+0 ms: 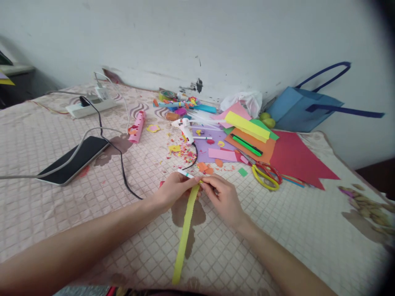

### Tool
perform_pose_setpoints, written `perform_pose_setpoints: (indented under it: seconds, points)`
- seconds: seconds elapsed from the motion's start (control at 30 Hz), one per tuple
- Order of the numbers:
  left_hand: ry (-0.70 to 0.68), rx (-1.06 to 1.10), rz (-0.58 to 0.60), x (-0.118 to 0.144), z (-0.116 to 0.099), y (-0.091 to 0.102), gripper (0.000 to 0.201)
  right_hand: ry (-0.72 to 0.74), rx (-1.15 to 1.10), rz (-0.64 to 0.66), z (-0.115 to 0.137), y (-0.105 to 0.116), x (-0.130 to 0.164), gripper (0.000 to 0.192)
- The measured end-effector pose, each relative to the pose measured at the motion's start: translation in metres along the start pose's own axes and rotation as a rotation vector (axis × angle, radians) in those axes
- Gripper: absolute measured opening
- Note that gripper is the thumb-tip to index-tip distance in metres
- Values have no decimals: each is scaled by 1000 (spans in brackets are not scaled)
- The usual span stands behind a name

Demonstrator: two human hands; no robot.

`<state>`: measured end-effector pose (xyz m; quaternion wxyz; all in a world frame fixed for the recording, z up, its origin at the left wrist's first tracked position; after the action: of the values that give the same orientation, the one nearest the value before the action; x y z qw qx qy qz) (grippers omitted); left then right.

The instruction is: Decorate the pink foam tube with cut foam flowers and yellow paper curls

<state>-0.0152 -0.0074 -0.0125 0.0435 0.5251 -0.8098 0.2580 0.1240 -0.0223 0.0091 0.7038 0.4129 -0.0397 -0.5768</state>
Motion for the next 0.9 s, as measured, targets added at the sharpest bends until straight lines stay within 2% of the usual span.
perform_pose_setpoints:
  seconds: [0.2,0.37,0.7,0.9]
  points:
    - [-7,64,-19,-1,1,0,32,53,51,-28,-2,-3,2,17]
    - [16,34,-13,-2,2,1,35,77,86,-26,-4,-6,4,19]
    - [-54,-106,-22,-1,0,5,32,-33,-30,28,-2,0,-1,22]
    - [-10,7,12,-2,1,3,31,40,13,-15,1,-2,1,20]
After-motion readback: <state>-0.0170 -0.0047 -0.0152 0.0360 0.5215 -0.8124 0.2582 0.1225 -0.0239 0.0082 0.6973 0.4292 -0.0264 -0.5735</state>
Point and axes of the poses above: each hand's wrist, its own x-axis away from the middle knuckle, its own y-axis out of the back of the hand, z = x × y, the point moved 3 cm from there along -x, towards the middle knuckle, and after that the axes turned 1 degree about z, right-handed, at the moved point
